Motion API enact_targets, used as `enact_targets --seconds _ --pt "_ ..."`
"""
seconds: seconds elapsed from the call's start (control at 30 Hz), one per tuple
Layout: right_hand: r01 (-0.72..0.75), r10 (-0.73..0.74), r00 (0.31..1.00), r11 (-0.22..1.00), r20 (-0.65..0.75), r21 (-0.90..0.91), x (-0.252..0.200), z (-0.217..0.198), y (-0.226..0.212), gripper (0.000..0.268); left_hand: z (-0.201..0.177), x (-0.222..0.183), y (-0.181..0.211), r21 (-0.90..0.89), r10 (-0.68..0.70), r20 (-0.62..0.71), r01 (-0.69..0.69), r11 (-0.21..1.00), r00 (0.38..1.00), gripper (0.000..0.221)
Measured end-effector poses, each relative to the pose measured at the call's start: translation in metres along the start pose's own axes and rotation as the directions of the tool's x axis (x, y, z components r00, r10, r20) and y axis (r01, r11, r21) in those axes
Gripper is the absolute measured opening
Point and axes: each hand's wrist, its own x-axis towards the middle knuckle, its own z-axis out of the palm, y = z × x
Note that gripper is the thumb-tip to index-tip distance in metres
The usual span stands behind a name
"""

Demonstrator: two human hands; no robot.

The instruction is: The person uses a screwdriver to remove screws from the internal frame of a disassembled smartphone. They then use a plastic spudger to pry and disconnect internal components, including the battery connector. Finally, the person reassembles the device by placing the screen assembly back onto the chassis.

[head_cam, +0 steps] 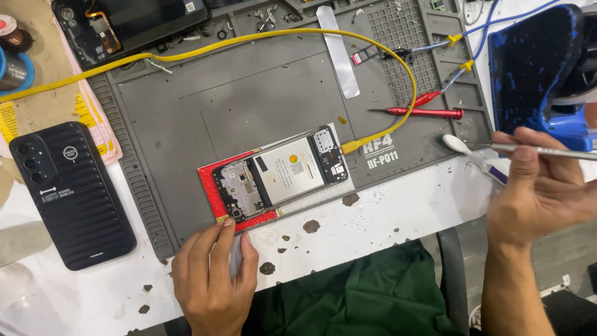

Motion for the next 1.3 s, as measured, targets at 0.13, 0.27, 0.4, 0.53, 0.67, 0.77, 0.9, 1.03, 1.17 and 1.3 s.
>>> enact_targets --seconds 0.13,0.27,0.4,0.53,0.67,0.77,0.9,1.03,1.17,1.3 --pt "-0.054 0.047 0.986 0.998 0.163 0.044 0.013 0.009 -0.023 0.063 0.001 -0.001 0.002 0.011 -0.018 -0.016 0.018 1.0 1.0 0.016" --pt "0.014 -0.016 0.995 1.0 0.099 0.025 0.019 0.009 -0.018 0.032 0.0 0.002 0.001 -0.11 -0.128 -0.011 0.126 0.986 0.992 0.017" --pt "0.035 -0.043 0.992 0.997 0.115 0.074 0.033 0.019 -0.021 0.044 -0.003 0.019 0.004 -0.219 -0.192 -0.003 0.187 0.958 0.981 0.022" --pt "0.028 -0.058 0.986 0.982 0.159 0.186 0.041 0.027 -0.016 0.073 -0.002 0.02 -0.001 -0.231 -0.199 0.009 0.196 0.953 0.98 0.022" --pt "0.033 -0.055 0.984 0.991 0.172 0.128 0.058 0.039 -0.016 0.059 0.0 0.017 -0.003 -0.248 -0.185 -0.013 0.176 0.953 0.983 0.022" --pt "0.067 -0.069 0.986 0.998 0.151 0.019 0.063 0.04 -0.024 0.03 0.002 0.015 -0.004 -0.246 -0.181 -0.028 0.169 0.954 0.983 0.023" --pt "0.052 -0.07 0.961 0.996 0.267 0.076 0.057 0.03 -0.026 0.059 0.002 0.018 -0.002 -0.253 -0.169 -0.049 0.152 0.956 0.984 0.019" --pt "0.002 -0.029 0.96 0.995 0.279 0.098 0.043 0.022 -0.026 0.069 0.002 0.015 -0.001 -0.222 -0.15 -0.048 0.136 0.966 0.988 0.02" --pt "-0.234 0.19 0.953 0.957 0.237 0.173 0.035 0.028 -0.047 0.057 0.002 0.015 0.0 -0.209 -0.155 -0.043 0.143 0.967 0.987 0.017" --pt "-0.369 0.307 0.909 0.908 0.282 0.201 0.029 0.013 -0.045 0.063 0.001 0.016 0.002 -0.192 -0.164 -0.029 0.156 0.969 0.986 0.016"
